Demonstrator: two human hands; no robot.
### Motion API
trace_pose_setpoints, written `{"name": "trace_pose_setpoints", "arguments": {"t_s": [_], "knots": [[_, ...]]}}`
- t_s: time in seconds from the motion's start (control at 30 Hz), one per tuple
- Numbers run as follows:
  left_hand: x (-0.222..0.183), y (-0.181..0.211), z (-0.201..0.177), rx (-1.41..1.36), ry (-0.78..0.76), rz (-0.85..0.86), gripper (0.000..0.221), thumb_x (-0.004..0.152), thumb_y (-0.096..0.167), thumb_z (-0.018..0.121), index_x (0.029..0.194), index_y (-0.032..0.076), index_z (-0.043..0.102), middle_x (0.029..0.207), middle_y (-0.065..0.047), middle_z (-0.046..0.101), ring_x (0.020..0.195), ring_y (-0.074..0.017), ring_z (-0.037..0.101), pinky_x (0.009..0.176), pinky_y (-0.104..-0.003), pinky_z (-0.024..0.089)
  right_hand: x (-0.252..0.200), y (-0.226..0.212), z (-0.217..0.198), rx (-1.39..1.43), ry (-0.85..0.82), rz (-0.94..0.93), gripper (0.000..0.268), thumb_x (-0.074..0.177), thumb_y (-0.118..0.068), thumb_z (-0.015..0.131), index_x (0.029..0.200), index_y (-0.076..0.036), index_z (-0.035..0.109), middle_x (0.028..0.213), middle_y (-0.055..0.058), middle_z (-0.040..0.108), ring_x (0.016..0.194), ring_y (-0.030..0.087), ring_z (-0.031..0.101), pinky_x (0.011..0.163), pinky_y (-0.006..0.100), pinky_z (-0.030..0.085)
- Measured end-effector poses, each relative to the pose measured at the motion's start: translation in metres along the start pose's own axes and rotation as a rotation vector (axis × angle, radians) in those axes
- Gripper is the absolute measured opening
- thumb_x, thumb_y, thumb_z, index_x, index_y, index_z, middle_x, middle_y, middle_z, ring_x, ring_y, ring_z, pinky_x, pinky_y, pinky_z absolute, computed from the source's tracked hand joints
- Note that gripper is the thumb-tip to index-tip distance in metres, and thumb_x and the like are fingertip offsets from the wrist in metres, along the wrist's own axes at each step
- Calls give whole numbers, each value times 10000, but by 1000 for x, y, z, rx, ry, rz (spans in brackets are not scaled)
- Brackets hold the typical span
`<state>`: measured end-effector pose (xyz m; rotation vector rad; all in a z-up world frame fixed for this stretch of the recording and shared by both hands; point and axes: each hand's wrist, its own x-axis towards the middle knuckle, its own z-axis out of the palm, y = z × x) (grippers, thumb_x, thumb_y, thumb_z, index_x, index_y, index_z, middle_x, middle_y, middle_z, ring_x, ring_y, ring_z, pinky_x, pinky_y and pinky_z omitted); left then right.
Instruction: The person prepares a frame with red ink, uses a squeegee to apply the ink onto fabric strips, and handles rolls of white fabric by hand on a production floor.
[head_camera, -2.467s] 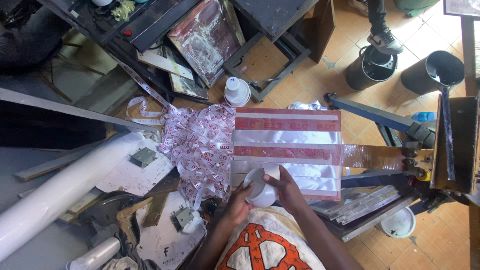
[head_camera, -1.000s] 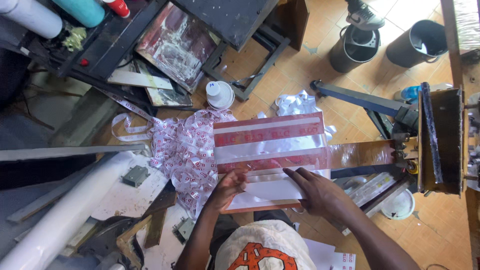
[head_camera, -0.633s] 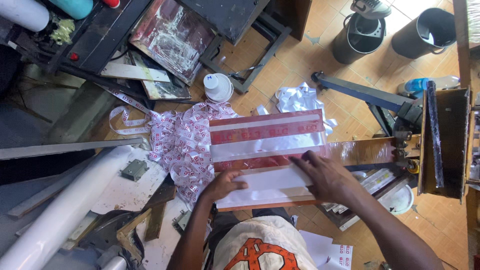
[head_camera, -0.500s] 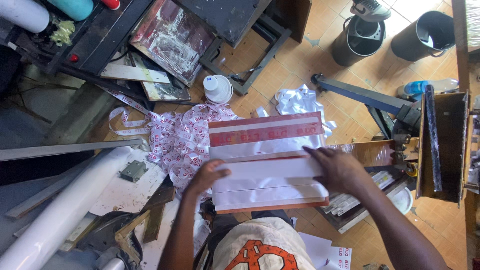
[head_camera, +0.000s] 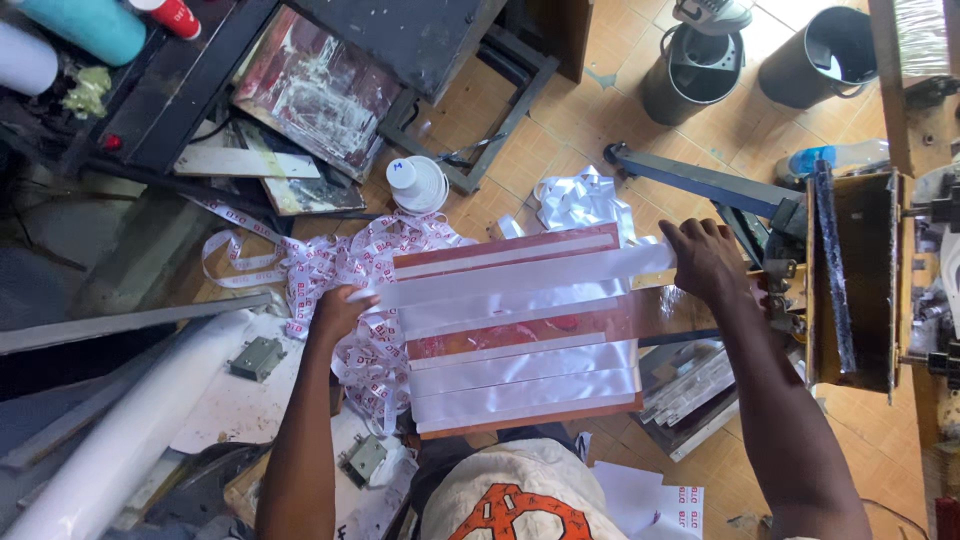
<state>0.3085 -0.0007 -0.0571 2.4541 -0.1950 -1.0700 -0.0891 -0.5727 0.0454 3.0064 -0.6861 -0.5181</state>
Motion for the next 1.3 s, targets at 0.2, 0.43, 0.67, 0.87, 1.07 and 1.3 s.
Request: {"name": "trace_pose_setpoints", "arguments": {"t_s": [0.2,0.43,0.67,0.87,1.07,1.3], "knots": [[-23,12,-8,-46,153,27,407,769,514,902,1036,219,815,747,-57,730,706,-229,722,675,-331,500,14,23,32,82,-34,45,1004,609,-187,893,1537,-297,526,1258,100,695,1298,354,605,1056,504,472],[-31,20,-8,-47,173,68,416,793,452,893,1025,119,804,863,-141,758,838,-301,720,782,-397,522,23,26,49,149,2,22,960,608,-114,850,1497,-275,526,1235,114,616,1212,401,653,1032,516,521],[-11,13,3,194,319,56,692,794,516,853,1352,149,670,1246,-174,719,1175,-400,683,1029,-531,515,27,22,49,136,5,-6,945,575,-50,843,1452,-266,568,1266,114,571,1211,395,654,1077,491,495],[-53,109,140,110,729,698,516,933,106,785,1384,-1,559,1259,-221,588,1211,-425,566,1072,-549,414,25,20,47,147,33,-64,955,551,-115,863,1442,-265,554,1352,106,505,1207,377,631,1074,489,494],[-132,269,210,256,118,1114,684,959,502,621,1499,91,539,1506,-141,560,1413,-385,483,1086,-556,387,18,1,31,221,31,-39,1004,612,-38,796,1543,-244,481,1266,125,499,1158,405,616,1005,505,509],[-113,292,250,570,26,1003,789,986,707,415,1489,116,561,1496,-87,584,1393,-335,462,1120,-532,332,7,-3,22,231,53,-93,995,649,8,721,1582,-168,423,1165,137,582,1143,383,615,1050,500,482]]}}
